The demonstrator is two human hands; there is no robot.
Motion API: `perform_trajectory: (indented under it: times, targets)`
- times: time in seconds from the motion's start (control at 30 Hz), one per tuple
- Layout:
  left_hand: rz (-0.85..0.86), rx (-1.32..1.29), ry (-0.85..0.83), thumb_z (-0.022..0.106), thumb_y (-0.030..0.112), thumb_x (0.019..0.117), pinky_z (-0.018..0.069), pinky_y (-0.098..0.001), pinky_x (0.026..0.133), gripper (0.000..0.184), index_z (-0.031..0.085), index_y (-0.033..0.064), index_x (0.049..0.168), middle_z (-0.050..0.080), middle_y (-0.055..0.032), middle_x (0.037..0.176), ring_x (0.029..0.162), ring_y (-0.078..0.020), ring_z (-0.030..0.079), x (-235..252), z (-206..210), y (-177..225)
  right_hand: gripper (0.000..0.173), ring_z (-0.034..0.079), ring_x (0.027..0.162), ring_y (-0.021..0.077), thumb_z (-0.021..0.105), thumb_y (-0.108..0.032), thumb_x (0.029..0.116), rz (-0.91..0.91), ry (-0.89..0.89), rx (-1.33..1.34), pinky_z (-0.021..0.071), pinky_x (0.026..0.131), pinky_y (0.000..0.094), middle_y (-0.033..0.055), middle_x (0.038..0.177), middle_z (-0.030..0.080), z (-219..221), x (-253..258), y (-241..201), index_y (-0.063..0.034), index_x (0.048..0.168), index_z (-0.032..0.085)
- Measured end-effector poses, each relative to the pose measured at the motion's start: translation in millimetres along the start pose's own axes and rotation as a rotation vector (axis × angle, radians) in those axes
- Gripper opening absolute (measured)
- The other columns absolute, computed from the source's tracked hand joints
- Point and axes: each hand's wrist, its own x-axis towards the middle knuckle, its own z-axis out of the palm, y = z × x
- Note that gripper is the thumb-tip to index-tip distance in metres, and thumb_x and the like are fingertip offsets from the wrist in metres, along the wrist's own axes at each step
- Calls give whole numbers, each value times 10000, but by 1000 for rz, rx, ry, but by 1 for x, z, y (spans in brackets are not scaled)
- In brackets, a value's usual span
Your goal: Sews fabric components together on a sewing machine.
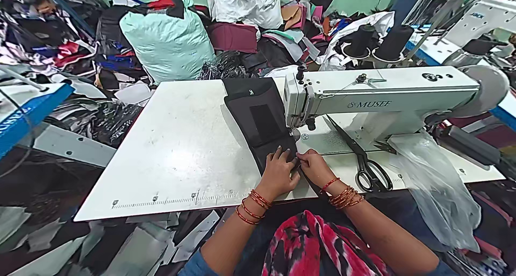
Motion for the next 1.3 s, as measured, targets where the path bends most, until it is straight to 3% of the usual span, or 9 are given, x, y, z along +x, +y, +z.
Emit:
perform_trajectory:
  times: [0.13, 0.2, 0.33, 0.43, 0.53, 0.73, 1.0, 1.17, 1.3]
  targets:
    - [11, -152, 13, 432, 168, 957, 366, -558, 1161, 427, 739, -23, 1184, 659, -229, 1344, 1357, -411, 550, 7, -16, -10, 420, 609, 1170, 354, 451, 7, 1024, 8, -90, -194, 490, 1023, 408, 286, 1337, 538, 3, -1, -8, 24, 1429, 562]
    - [-30, -161, 32, 460, 41, 933, 463, -520, 1077, 425, 682, -33, 1288, 653, -235, 1324, 1252, -388, 621, 17, -21, -14, 397, 612, 1163, 357, 451, 15, 1024, 12, -98, -239, 498, 1011, 406, 287, 1345, 523, 6, 0, -9, 52, 1401, 570]
    - [13, 21, -129, 519, -51, 914, 451, -512, 1046, 557, 572, 64, 1456, 445, -112, 1592, 1306, -375, 529, 39, -15, -15, 343, 611, 1173, 365, 467, 31, 1010, 10, -84, -263, 503, 1008, 408, 295, 1334, 527, 9, -1, -10, 85, 1315, 614]
    - [84, 94, -179, 505, -46, 941, 447, -533, 1039, 492, 594, 26, 1420, 534, -120, 1522, 1314, -394, 525, 41, -13, -12, 337, 614, 1161, 363, 453, 30, 1020, 14, -67, -275, 503, 1000, 401, 295, 1322, 531, 11, -2, -12, 94, 1312, 608]
    - [177, 26, 24, 530, -39, 889, 493, -557, 976, 438, 689, -5, 1296, 649, -157, 1387, 1225, -418, 613, 27, -4, -23, 358, 622, 1149, 368, 438, 32, 1024, 8, -49, -285, 511, 989, 407, 290, 1308, 544, 12, -3, -12, 81, 1342, 595]
    - [133, -83, 56, 513, -10, 888, 231, -721, 1165, 462, 686, 28, 1315, 619, -115, 1443, 1451, -429, 433, 16, 0, -28, 389, 638, 1116, 368, 429, 43, 1024, 4, -19, -312, 527, 962, 401, 291, 1282, 555, 17, -4, -12, 78, 1386, 567]
    - [138, -75, 22, 507, 13, 907, 229, -735, 1157, 460, 667, 23, 1338, 599, -125, 1466, 1451, -424, 437, 23, -1, -33, 368, 644, 1107, 364, 452, 51, 1010, 2, 0, -318, 532, 952, 398, 285, 1272, 567, 17, 3, -12, 79, 1345, 601]
    - [64, -80, -118, 492, 41, 934, 102, -690, 1215, 509, 589, 46, 1434, 503, -97, 1562, 1529, -378, 316, 33, -11, -33, 388, 644, 1113, 357, 444, 45, 1020, 4, 40, -320, 536, 950, 397, 276, 1278, 566, 17, 10, -12, 59, 1383, 581]
    - [136, -97, 6, 547, 25, 879, 164, -738, 1176, 494, 644, 19, 1363, 573, -126, 1492, 1475, -419, 401, 41, -4, -42, 387, 646, 1107, 364, 460, 62, 1003, -26, 110, -286, 533, 961, 397, 279, 1245, 588, 16, 19, -8, 58, 1362, 606]
